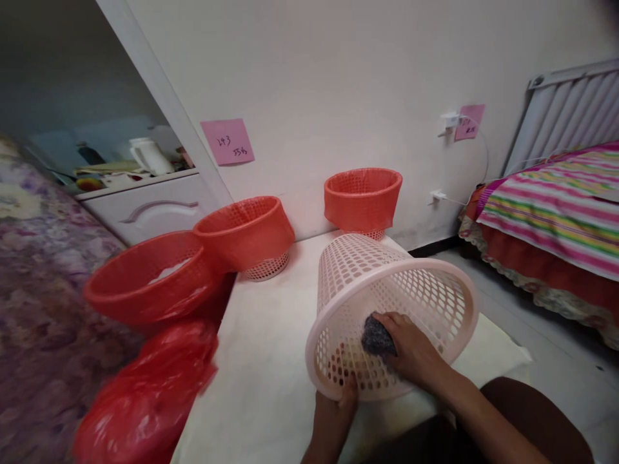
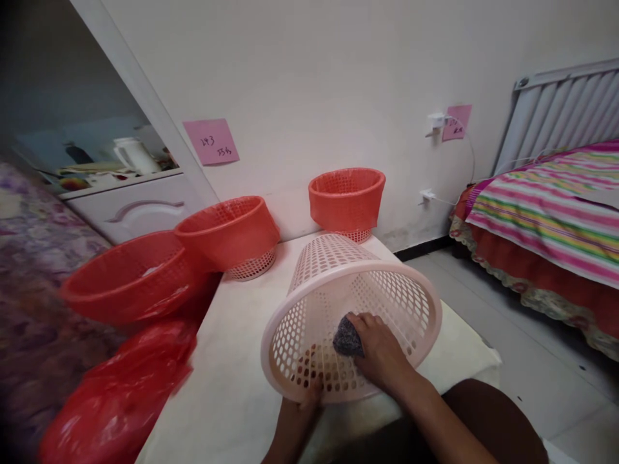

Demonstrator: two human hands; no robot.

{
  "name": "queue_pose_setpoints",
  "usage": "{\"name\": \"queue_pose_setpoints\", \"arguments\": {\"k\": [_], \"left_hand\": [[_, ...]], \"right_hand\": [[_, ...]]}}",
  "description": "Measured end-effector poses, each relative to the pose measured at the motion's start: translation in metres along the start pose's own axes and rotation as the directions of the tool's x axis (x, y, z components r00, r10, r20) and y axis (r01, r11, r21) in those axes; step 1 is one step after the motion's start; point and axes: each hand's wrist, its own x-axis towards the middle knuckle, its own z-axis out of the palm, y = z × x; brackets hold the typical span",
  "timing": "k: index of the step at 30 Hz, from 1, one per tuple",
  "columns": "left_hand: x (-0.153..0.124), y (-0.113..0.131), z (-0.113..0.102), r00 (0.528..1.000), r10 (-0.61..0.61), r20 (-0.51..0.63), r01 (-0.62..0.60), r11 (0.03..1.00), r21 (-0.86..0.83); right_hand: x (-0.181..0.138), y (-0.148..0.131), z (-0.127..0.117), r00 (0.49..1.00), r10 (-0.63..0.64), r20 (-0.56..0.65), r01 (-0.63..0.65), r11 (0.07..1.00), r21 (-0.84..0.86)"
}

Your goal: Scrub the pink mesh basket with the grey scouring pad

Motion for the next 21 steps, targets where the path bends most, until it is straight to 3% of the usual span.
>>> {"name": "queue_pose_setpoints", "arguments": {"k": [4, 8, 16, 21], "left_hand": [[-0.001, 0.005, -0.001, 1.0, -0.009, 0.002, 0.009, 1.0, 0.011], [-0.001, 0.009, -0.002, 0.998, -0.055, 0.016, 0.055, 0.998, 0.021], [0.0, 0.004, -0.003, 1.0, -0.012, 0.02, 0.012, 1.0, -0.002], [0.002, -0.004, -0.001, 1.0, -0.011, -0.01, 0.011, 1.0, -0.001]], "right_hand": [[-0.002, 0.0, 0.002, 1.0, -0.013, 0.021, 0.012, 0.999, 0.04], [-0.006, -0.006, -0.006, 0.991, -0.1, 0.089, 0.076, 0.968, 0.241], [-0.021, -0.026, -0.029, 0.929, -0.25, 0.273, 0.079, 0.855, 0.513], [-0.022, -0.027, -0.036, 0.934, -0.273, 0.23, 0.113, 0.838, 0.533]]}}
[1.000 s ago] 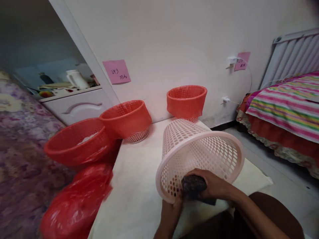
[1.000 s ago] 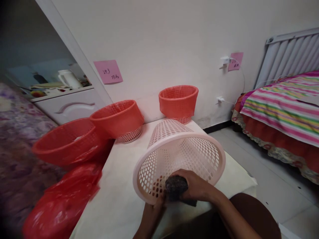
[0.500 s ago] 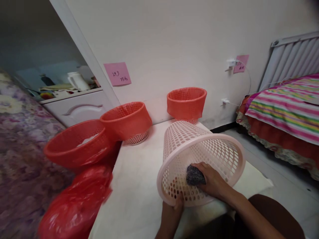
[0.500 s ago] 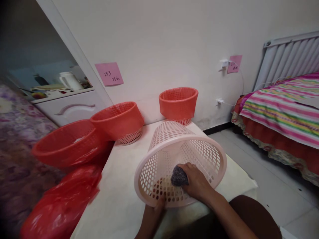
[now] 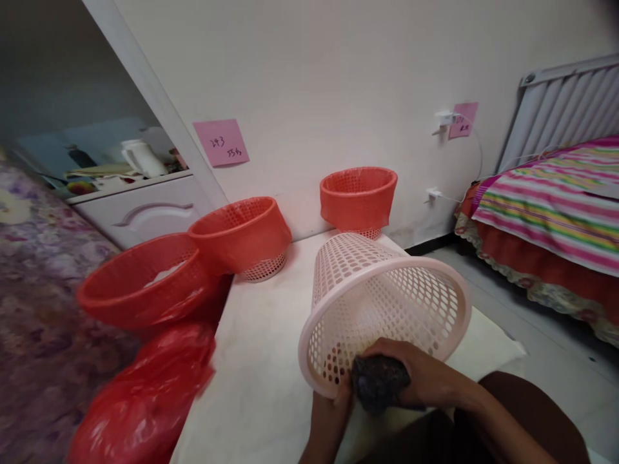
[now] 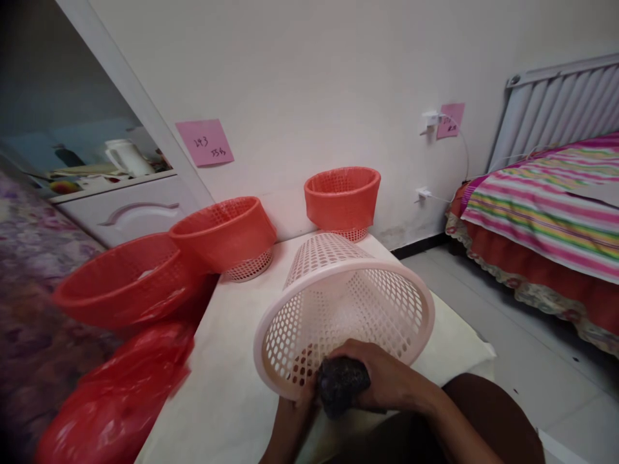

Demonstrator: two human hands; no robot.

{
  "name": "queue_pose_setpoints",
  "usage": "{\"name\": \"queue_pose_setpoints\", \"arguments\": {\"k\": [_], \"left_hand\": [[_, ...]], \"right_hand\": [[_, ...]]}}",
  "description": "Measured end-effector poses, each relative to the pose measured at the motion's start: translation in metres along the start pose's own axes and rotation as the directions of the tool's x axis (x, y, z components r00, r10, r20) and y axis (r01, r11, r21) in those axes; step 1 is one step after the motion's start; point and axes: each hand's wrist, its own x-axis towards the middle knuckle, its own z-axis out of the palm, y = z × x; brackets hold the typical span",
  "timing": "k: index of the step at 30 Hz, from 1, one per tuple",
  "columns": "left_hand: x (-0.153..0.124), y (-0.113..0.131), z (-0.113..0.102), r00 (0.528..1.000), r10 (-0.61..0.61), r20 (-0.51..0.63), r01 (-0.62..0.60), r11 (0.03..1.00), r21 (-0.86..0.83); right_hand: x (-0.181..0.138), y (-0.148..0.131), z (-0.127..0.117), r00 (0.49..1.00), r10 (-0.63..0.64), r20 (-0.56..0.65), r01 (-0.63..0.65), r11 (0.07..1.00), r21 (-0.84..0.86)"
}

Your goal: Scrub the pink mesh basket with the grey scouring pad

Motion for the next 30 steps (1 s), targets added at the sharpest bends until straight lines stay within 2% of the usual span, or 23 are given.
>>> {"name": "queue_pose_setpoints", "arguments": {"k": [3, 8, 12, 17, 24, 27, 30], "left_hand": [[0.001, -0.004, 0.0, 1.0, 0.017, 0.013, -0.017, 1.0, 0.008], [0.001, -0.007, -0.001, 0.999, 0.026, 0.024, -0.026, 1.0, 0.011], [0.001, -0.005, -0.001, 1.0, 0.013, 0.006, -0.013, 1.0, -0.007], [0.001, 0.0, 0.0, 1.0, -0.009, 0.001, 0.009, 1.0, -0.02], [0.003, -0.006, -0.001, 1.0, -0.018, 0.01, 0.018, 0.999, -0.034], [0.004, -0.007, -0.001, 1.0, -0.017, 0.01, 0.017, 0.999, -0.036], [0.003, -0.005, 0.0, 1.0, -0.017, 0.009, 0.018, 0.999, -0.044]], "right_hand": [[0.0, 0.006, 0.001, 0.996, -0.015, -0.094, 0.007, 0.997, -0.083], [0.0, 0.014, 0.006, 0.999, 0.015, -0.048, -0.026, 0.974, -0.225], [0.001, 0.011, 0.008, 0.998, 0.006, -0.07, -0.021, 0.978, -0.209], [-0.003, -0.001, 0.017, 1.0, -0.004, -0.018, 0.003, 0.998, -0.056], [-0.007, -0.006, 0.021, 1.0, 0.013, -0.02, -0.016, 0.988, -0.155], [-0.016, 0.0, 0.022, 0.998, 0.011, -0.062, -0.023, 0.98, -0.2], [-0.035, 0.011, 0.03, 0.986, -0.007, -0.164, -0.036, 0.965, -0.261]]}}
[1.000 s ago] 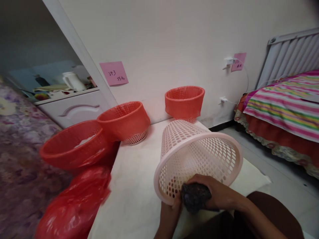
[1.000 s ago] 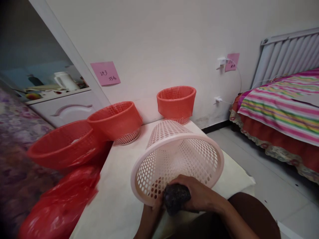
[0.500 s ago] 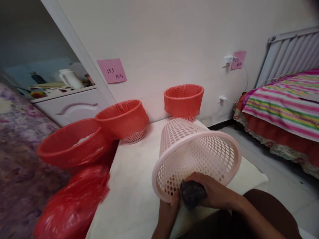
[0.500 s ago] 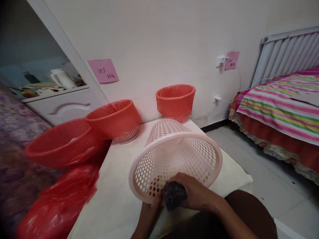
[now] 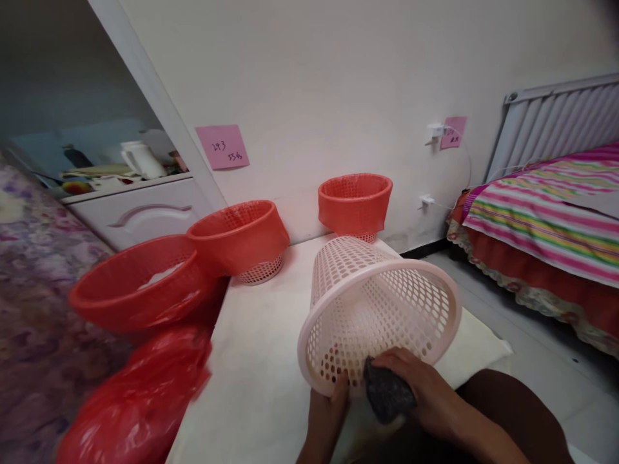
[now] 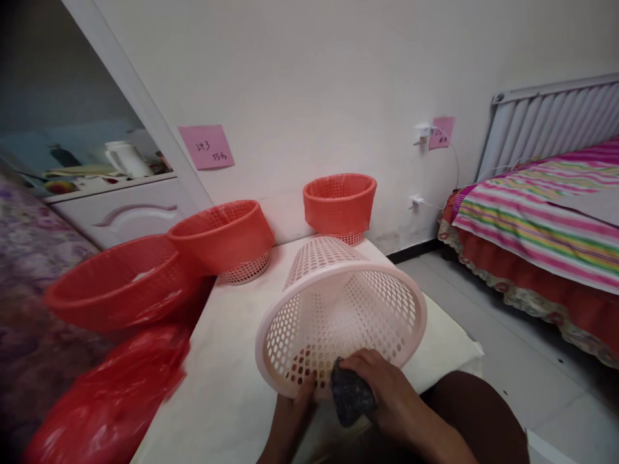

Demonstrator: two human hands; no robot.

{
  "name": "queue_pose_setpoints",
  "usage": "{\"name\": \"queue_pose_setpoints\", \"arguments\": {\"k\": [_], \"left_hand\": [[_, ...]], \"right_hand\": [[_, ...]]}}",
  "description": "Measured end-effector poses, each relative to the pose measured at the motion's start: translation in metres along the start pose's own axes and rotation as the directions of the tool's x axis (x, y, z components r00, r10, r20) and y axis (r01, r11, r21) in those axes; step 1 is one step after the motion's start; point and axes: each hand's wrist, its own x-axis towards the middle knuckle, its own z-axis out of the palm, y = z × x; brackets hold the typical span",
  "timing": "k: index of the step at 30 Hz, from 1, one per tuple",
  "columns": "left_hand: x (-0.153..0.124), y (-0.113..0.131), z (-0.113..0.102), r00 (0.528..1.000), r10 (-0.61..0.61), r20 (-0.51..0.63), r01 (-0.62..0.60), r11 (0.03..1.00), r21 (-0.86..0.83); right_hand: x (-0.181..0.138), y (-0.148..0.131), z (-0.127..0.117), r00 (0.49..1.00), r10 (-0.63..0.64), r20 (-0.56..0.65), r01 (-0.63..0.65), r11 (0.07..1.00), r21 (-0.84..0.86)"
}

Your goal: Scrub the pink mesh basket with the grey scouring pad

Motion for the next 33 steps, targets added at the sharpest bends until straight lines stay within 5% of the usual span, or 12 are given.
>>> {"name": "queue_pose_setpoints", "arguments": {"k": [5, 12, 15, 18, 22, 24, 27, 30, 33], "left_hand": [[-0.001, 0.005, 0.002, 1.0, -0.003, 0.007, 0.004, 0.999, -0.049], [-0.001, 0.009, 0.001, 0.999, 0.038, -0.011, -0.039, 0.994, -0.105], [0.001, 0.008, -0.003, 0.998, 0.045, -0.032, -0.049, 0.991, -0.129], [0.003, 0.004, -0.007, 0.998, 0.027, -0.05, -0.034, 0.989, -0.141], [0.008, -0.004, -0.007, 0.996, 0.046, -0.072, -0.056, 0.987, -0.148], [0.011, -0.007, -0.005, 0.995, 0.057, -0.085, -0.069, 0.985, -0.155], [0.014, -0.009, -0.002, 0.994, 0.05, -0.094, -0.065, 0.985, -0.162], [0.015, -0.008, -0.002, 0.994, 0.043, -0.101, -0.059, 0.984, -0.167], [0.014, -0.006, -0.003, 0.995, 0.026, -0.1, -0.043, 0.983, -0.176]], "right_hand": [[-0.036, 0.021, 0.018, 0.966, 0.035, -0.255, -0.068, 0.991, -0.118], [-0.06, 0.036, 0.013, 0.837, 0.066, -0.543, -0.186, 0.968, -0.17], [-0.066, 0.024, 0.0, 0.726, 0.233, -0.647, -0.343, 0.938, -0.047], [-0.06, -0.006, -0.021, 0.541, 0.342, -0.768, -0.435, 0.896, 0.093], [-0.021, -0.06, -0.06, 0.379, 0.131, -0.916, -0.345, 0.938, -0.009], [0.007, -0.081, -0.079, 0.382, -0.066, -0.922, -0.257, 0.951, -0.175], [0.041, -0.094, -0.094, 0.509, -0.202, -0.837, -0.164, 0.932, -0.325], [0.051, -0.083, -0.094, 0.553, -0.159, -0.818, -0.169, 0.94, -0.297], [0.038, -0.055, -0.086, 0.503, -0.04, -0.863, -0.224, 0.959, -0.175]]}}
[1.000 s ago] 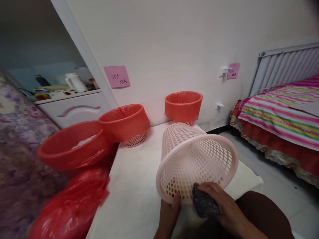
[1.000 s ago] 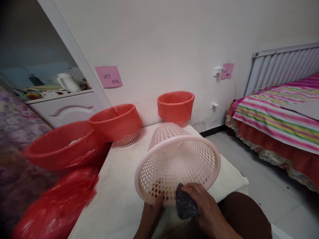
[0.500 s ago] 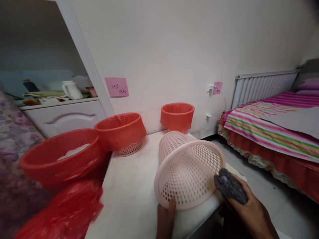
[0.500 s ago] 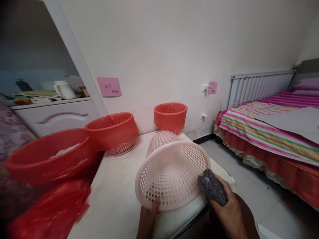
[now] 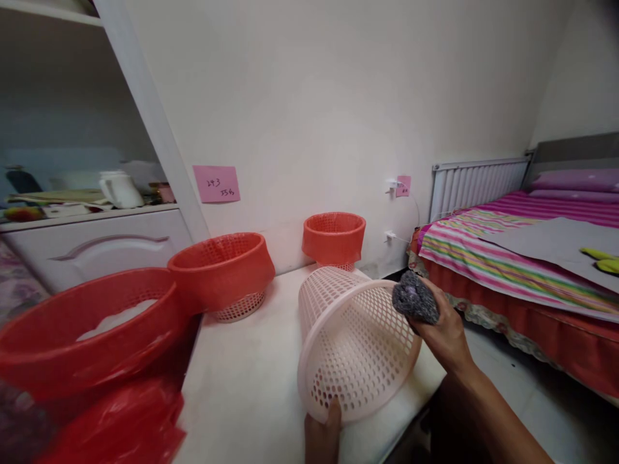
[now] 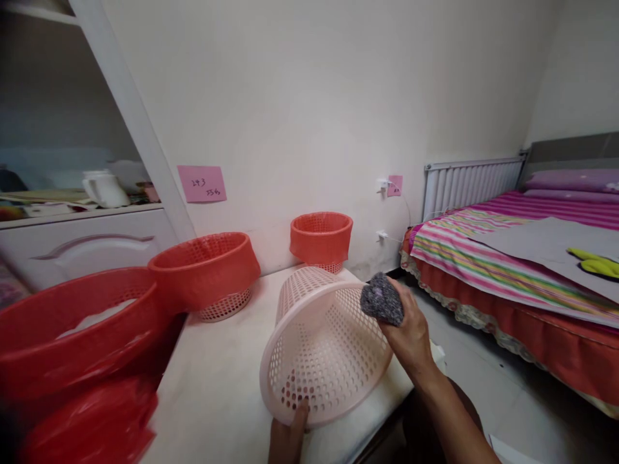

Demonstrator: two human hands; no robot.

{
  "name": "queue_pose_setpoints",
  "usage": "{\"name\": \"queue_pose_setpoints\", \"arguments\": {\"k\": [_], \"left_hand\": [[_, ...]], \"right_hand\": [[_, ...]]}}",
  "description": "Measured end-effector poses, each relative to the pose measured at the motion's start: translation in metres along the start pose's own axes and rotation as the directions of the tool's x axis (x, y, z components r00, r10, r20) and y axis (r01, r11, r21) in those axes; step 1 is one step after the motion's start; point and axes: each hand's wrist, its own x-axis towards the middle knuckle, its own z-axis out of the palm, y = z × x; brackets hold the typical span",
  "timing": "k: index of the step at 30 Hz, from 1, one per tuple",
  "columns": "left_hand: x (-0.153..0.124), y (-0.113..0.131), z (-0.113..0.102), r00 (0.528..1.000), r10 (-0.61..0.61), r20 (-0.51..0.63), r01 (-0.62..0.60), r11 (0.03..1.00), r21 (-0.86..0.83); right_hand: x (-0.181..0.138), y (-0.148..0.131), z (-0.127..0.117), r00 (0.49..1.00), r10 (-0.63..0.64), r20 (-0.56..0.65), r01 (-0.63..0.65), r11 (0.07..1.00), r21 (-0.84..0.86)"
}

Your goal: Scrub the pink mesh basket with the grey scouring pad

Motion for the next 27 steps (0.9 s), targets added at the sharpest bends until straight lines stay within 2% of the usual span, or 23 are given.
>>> {"name": "queue_pose_setpoints", "arguments": {"k": [3, 6, 8, 11, 13, 15, 17, 20, 24, 27], "left_hand": [[-0.001, 0.001, 0.0, 1.0, -0.026, 0.003, 0.026, 1.0, 0.003], [-0.002, 0.002, 0.0, 0.999, -0.048, 0.009, 0.048, 0.999, 0.006], [-0.001, 0.002, 0.0, 0.998, -0.06, 0.016, 0.06, 0.998, 0.002], [-0.001, 0.002, -0.001, 0.997, -0.068, 0.021, 0.068, 0.998, -0.012], [0.0, 0.001, 0.0, 0.997, -0.068, 0.03, 0.069, 0.997, -0.025], [-0.001, 0.0, 0.001, 0.997, -0.066, 0.048, 0.068, 0.997, -0.041], [-0.002, -0.001, 0.004, 0.996, -0.056, 0.069, 0.06, 0.996, -0.058], [-0.003, -0.002, 0.006, 0.99, -0.065, 0.126, 0.075, 0.995, -0.073], [0.0, 0.003, -0.002, 0.979, -0.158, 0.129, 0.168, 0.984, -0.066], [0.003, 0.009, -0.009, 0.985, -0.147, 0.085, 0.155, 0.983, -0.098]], "right_hand": [[-0.025, 0.039, -0.002, 0.965, 0.261, -0.018, -0.259, 0.964, 0.055], [-0.061, 0.074, 0.005, 0.863, 0.504, 0.034, -0.503, 0.851, 0.152], [-0.087, 0.089, 0.015, 0.769, 0.63, 0.108, -0.632, 0.722, 0.282], [-0.113, 0.094, 0.029, 0.67, 0.721, 0.176, -0.705, 0.543, 0.457], [-0.116, 0.089, 0.034, 0.651, 0.731, 0.207, -0.712, 0.492, 0.5], [-0.108, 0.082, 0.035, 0.689, 0.701, 0.184, -0.685, 0.547, 0.481], [-0.093, 0.075, 0.033, 0.752, 0.653, 0.093, -0.622, 0.656, 0.427], [-0.069, 0.065, 0.026, 0.809, 0.588, -0.017, -0.548, 0.764, 0.341], [-0.046, 0.05, 0.011, 0.907, 0.422, -0.01, -0.411, 0.887, 0.21], [-0.04, 0.04, -0.004, 0.937, 0.349, 0.016, -0.348, 0.929, 0.129]]}}
